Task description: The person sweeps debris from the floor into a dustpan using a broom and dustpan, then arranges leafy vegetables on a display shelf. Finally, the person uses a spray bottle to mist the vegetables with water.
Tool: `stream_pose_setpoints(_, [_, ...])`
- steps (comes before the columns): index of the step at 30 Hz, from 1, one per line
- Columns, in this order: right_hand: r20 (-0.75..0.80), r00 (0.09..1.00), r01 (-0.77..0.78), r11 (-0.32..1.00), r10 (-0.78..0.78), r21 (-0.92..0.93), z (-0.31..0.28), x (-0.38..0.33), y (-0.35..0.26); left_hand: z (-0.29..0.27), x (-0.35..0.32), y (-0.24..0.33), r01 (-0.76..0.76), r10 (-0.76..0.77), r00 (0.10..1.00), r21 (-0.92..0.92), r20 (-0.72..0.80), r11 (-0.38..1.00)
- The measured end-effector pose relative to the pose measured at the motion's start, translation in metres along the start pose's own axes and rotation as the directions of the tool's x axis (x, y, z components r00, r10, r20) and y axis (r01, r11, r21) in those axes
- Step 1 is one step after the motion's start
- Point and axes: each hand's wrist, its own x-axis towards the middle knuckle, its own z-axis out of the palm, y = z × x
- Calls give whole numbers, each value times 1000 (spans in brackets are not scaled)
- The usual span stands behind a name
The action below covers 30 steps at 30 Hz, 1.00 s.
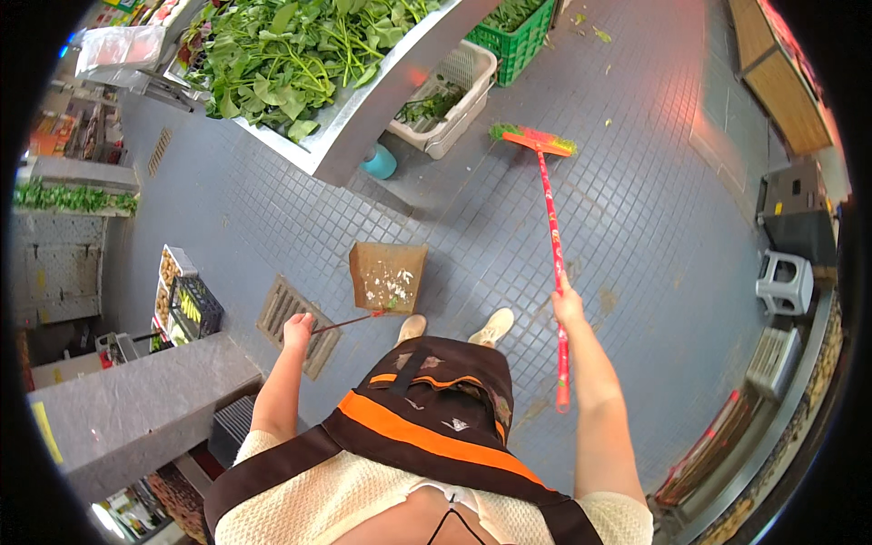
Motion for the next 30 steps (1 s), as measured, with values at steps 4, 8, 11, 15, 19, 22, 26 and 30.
stream_pose_setpoints(4, [171,977,164,965,-130,-202,-105,-30,6,33,-30,-4,66,-80,993,-152,-87,986])
stream_pose_setpoints(8, [358,902,326,923,-240,-203,-139,-8,8,96,-45,-9,123,-130,991,-257,-8,959])
stream_pose_setpoints(11, [430,832,459,870,-350,-181,-93,11,-33,151,-51,-30,172,-182,983,-239,-19,956])
stream_pose_setpoints(15, [502,811,563,632,-299,-533,-40,69,-41,208,-69,-22,249,-270,962,-278,-39,928])
stream_pose_setpoints(19, [499,865,482,365,-52,-796,-152,146,-37,235,-67,-22,287,-338,932,-304,-129,908])
stream_pose_setpoints(22, [472,881,461,169,28,-871,-266,215,-76,257,-65,-3,312,-373,909,-288,-186,905])
stream_pose_setpoints(26, [431,902,429,129,-15,-894,-384,270,-102,254,-75,35,295,-339,889,-180,-309,938])
stream_pose_setpoints(30, [478,872,488,128,-102,-863,-492,315,-133,291,-106,79,329,-404,859,-266,-315,906])
